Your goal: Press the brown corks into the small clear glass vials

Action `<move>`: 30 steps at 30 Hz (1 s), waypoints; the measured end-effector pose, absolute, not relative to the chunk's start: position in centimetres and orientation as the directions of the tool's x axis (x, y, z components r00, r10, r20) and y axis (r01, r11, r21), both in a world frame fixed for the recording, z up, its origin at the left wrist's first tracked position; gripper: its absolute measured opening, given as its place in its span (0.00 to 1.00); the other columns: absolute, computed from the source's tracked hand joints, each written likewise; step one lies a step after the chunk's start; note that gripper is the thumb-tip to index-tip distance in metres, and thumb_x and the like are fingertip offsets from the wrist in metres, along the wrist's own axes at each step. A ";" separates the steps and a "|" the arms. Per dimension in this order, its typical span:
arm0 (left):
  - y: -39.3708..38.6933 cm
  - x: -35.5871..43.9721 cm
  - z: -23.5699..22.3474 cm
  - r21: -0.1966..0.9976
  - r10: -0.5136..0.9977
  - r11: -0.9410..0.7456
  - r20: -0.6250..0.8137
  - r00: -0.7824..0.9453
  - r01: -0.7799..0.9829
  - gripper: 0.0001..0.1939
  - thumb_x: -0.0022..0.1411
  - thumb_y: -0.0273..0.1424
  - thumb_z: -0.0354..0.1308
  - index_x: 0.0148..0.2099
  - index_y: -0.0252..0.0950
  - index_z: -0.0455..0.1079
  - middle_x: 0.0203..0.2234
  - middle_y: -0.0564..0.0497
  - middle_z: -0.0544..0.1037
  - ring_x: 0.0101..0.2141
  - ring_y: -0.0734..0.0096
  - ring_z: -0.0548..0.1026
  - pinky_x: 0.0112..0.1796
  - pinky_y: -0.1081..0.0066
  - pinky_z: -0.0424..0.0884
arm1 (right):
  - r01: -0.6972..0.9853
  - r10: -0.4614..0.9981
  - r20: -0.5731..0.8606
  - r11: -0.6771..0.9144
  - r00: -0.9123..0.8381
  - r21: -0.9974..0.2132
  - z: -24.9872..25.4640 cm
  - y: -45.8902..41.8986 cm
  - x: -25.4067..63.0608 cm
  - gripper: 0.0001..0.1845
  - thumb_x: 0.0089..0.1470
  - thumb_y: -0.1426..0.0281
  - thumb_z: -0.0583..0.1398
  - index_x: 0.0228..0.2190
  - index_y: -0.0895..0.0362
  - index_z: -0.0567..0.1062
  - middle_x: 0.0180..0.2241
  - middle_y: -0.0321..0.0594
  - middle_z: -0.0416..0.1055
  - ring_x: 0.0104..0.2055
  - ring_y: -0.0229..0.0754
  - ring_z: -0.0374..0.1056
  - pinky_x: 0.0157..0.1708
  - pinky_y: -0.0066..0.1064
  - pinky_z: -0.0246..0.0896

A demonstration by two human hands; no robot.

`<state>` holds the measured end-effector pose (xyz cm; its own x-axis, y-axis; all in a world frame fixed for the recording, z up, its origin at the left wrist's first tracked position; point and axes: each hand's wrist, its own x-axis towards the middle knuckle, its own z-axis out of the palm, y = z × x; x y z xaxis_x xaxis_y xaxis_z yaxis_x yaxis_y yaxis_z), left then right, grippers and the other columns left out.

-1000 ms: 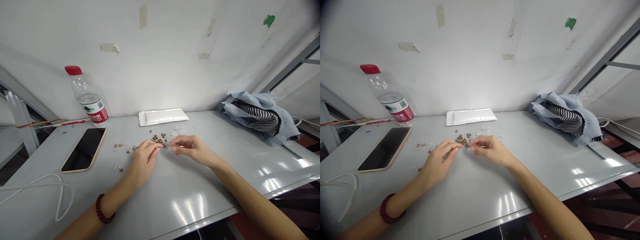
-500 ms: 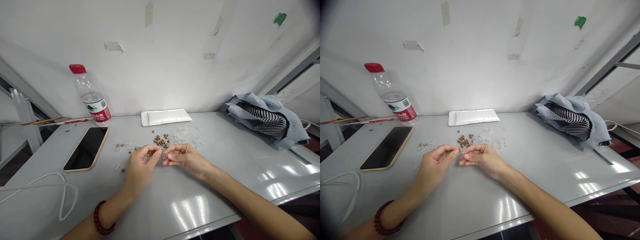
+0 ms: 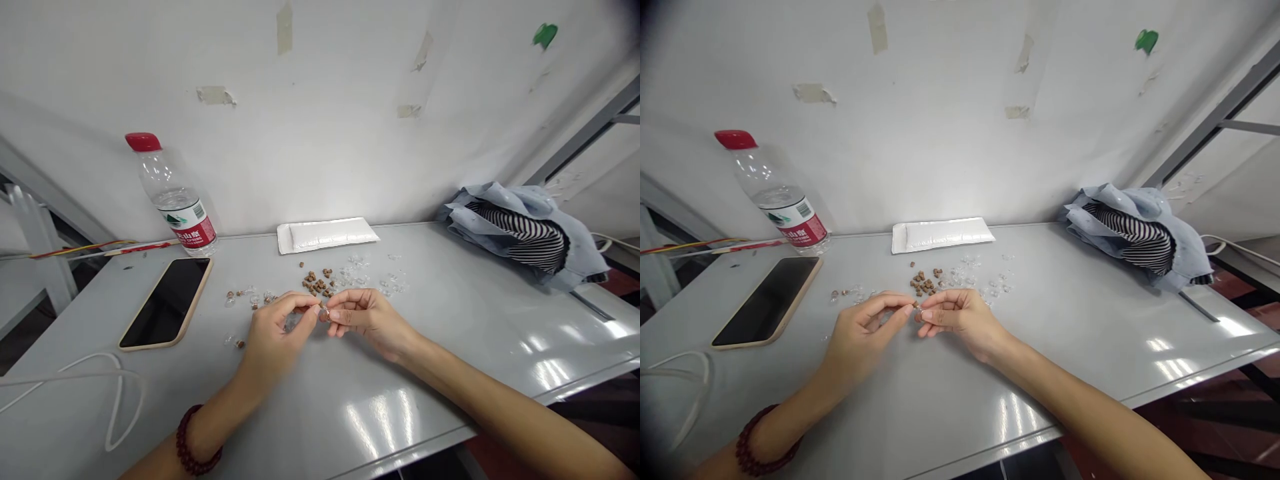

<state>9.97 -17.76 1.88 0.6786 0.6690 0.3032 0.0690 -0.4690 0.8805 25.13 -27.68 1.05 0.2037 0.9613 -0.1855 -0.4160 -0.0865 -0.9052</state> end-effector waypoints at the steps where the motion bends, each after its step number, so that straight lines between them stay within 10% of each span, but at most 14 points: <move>1: -17.7 10.0 1.8 0.868 0.650 -0.494 0.325 0.687 0.057 0.06 0.59 0.27 0.57 0.35 0.40 0.75 0.31 0.54 0.80 0.33 0.71 0.77 0.36 0.72 0.73 | -0.417 0.959 -0.183 -0.080 0.214 -0.905 1.1 -27.7 25.1 0.09 0.44 0.71 0.70 0.31 0.59 0.79 0.27 0.38 0.77 0.27 0.35 0.73 0.31 0.28 0.67; 23: -17.6 10.3 0.4 0.484 0.338 -0.874 0.655 0.676 -0.031 0.06 0.55 0.21 0.54 0.35 0.37 0.65 0.26 0.52 0.73 0.30 0.70 0.72 0.32 0.70 0.71 | -0.185 0.952 -0.201 -0.160 0.231 -0.970 1.2 -27.5 24.9 0.09 0.41 0.67 0.70 0.28 0.57 0.81 0.24 0.38 0.75 0.24 0.33 0.64 0.29 0.30 0.61; 30: -15.9 9.5 0.5 0.350 0.256 -0.933 0.496 0.830 0.078 0.07 0.52 0.24 0.56 0.36 0.36 0.66 0.35 0.46 0.75 0.40 0.56 0.70 0.40 0.57 0.68 | 0.463 0.868 0.173 -0.073 0.466 -0.883 1.6 -27.2 26.9 0.10 0.54 0.63 0.61 0.28 0.56 0.77 0.24 0.37 0.72 0.25 0.37 0.64 0.27 0.31 0.59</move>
<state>9.48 -15.87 0.52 0.8301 0.2556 0.4955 0.0781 -0.9333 0.3505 26.92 -27.19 1.55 0.4663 0.8676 0.1726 0.4631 -0.0731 -0.8833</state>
